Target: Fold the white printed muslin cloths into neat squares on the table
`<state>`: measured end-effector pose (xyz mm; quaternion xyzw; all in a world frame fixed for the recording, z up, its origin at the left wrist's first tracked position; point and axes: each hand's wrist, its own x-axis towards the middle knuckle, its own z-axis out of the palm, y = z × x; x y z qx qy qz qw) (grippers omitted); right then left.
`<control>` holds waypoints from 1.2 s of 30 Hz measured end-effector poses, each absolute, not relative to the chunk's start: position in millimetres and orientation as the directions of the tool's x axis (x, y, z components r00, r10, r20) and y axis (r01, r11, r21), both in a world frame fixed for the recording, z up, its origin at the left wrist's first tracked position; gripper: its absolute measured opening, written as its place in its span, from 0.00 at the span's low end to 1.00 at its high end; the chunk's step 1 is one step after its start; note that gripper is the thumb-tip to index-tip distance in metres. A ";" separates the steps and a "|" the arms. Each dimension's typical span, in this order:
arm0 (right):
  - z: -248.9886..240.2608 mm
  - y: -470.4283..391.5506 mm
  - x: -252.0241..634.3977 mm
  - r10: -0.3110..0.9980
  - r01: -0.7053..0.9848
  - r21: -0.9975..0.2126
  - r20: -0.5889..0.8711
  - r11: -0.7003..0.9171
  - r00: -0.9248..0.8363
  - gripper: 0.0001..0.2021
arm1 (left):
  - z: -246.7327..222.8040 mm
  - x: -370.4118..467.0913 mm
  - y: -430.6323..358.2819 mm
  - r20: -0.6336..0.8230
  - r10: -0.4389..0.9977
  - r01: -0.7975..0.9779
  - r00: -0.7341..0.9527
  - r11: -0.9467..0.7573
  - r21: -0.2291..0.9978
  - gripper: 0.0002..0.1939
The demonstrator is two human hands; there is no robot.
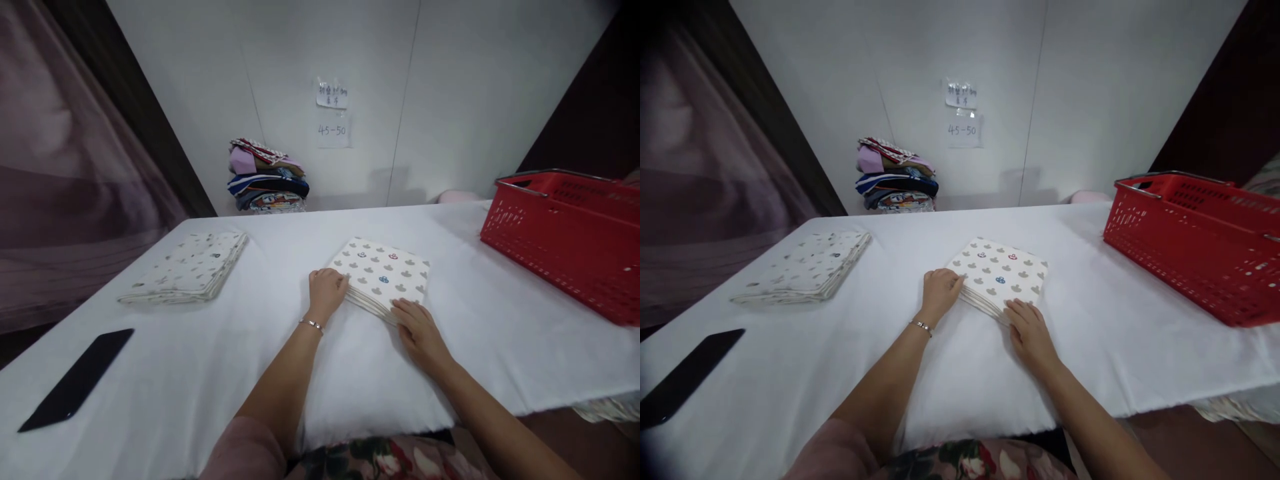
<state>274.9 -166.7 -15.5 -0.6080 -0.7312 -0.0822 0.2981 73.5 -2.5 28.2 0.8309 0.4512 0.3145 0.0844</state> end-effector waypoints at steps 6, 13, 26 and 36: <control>-13.8 -164.1 272.8 0.831 0.940 -0.234 0.549 0.250 -0.085 0.18 | 45.4 118.6 2.8 0.471 0.691 0.608 0.549 -0.716 0.343 0.12; -11.1 -170.5 277.9 0.869 0.930 -0.259 0.482 0.260 -0.109 0.23 | 18.4 132.3 7.1 0.202 0.739 0.704 0.643 -0.674 0.225 0.25; 60.6 -39.1 297.2 0.962 0.971 -0.234 0.250 -0.048 0.108 0.26 | 10.8 124.8 4.4 0.211 0.731 0.711 0.648 -0.681 0.174 0.28; 10.3 -37.1 312.9 0.977 0.972 -0.158 0.098 -0.172 0.189 0.31 | 26.3 125.1 10.1 0.068 0.732 0.708 0.678 -0.675 0.206 0.27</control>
